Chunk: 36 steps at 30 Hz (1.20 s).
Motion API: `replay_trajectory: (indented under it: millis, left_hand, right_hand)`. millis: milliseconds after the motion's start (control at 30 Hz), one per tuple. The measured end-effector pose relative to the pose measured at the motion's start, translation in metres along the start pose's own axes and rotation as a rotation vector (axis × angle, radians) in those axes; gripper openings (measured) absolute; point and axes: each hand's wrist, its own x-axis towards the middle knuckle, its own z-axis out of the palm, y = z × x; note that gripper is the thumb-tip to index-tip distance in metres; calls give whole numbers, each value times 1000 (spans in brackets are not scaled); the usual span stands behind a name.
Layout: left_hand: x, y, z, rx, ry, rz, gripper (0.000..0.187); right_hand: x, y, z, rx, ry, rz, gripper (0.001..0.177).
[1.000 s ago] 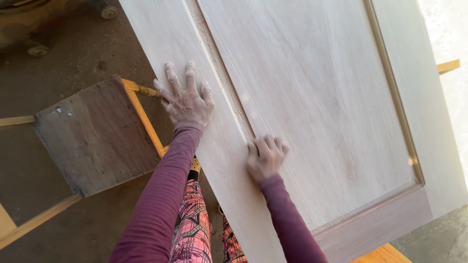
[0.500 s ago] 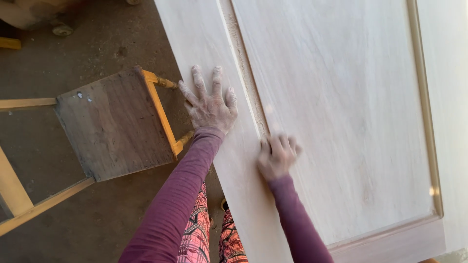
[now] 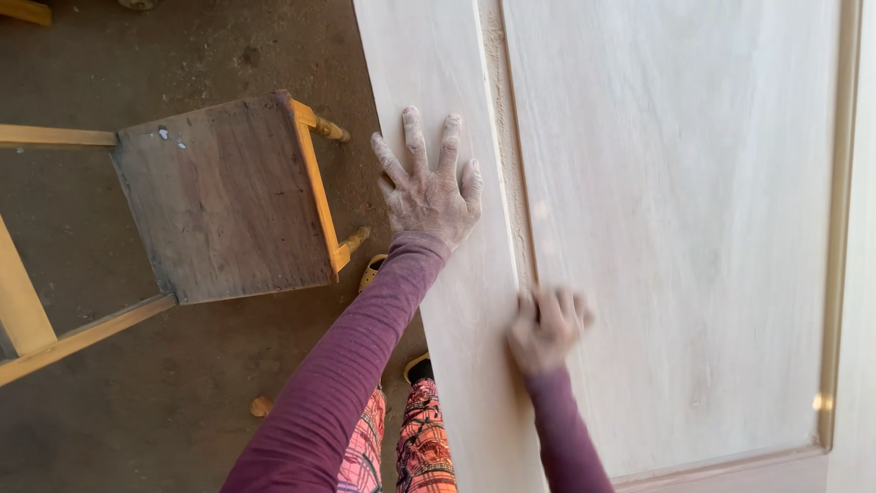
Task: Sanding the surface and detailed grooves of a wooden door using sandpaper.
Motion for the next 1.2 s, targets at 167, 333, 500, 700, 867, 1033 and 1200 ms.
replay_trajectory:
  millis: [167, 333, 500, 700, 867, 1033, 1200]
  left_hand:
    - [-5, 2, -6, -44, -17, -2, 63]
    - [-2, 0, 3, -25, 17, 1, 64]
    - [-4, 0, 3, -23, -6, -9, 64]
    - [-3, 2, -4, -27, -6, -19, 64]
    - [-1, 3, -1, -52, 5, -37, 65]
    - [-2, 3, 2, -9, -19, -23, 67]
    - [-1, -2, 19, 21, 57, 9, 66]
  right_hand:
    - [80, -25, 22, 24, 48, -86, 10]
    - [-28, 15, -28, 43, -90, -81, 7]
    - [-82, 22, -45, -22, -107, 101, 9]
    - [54, -14, 9, 26, -36, -87, 8]
    - [23, -4, -14, 46, -65, -132, 7]
    - [-69, 28, -42, 14, -102, 10, 7]
    - [7, 6, -6, 16, -33, -60, 7]
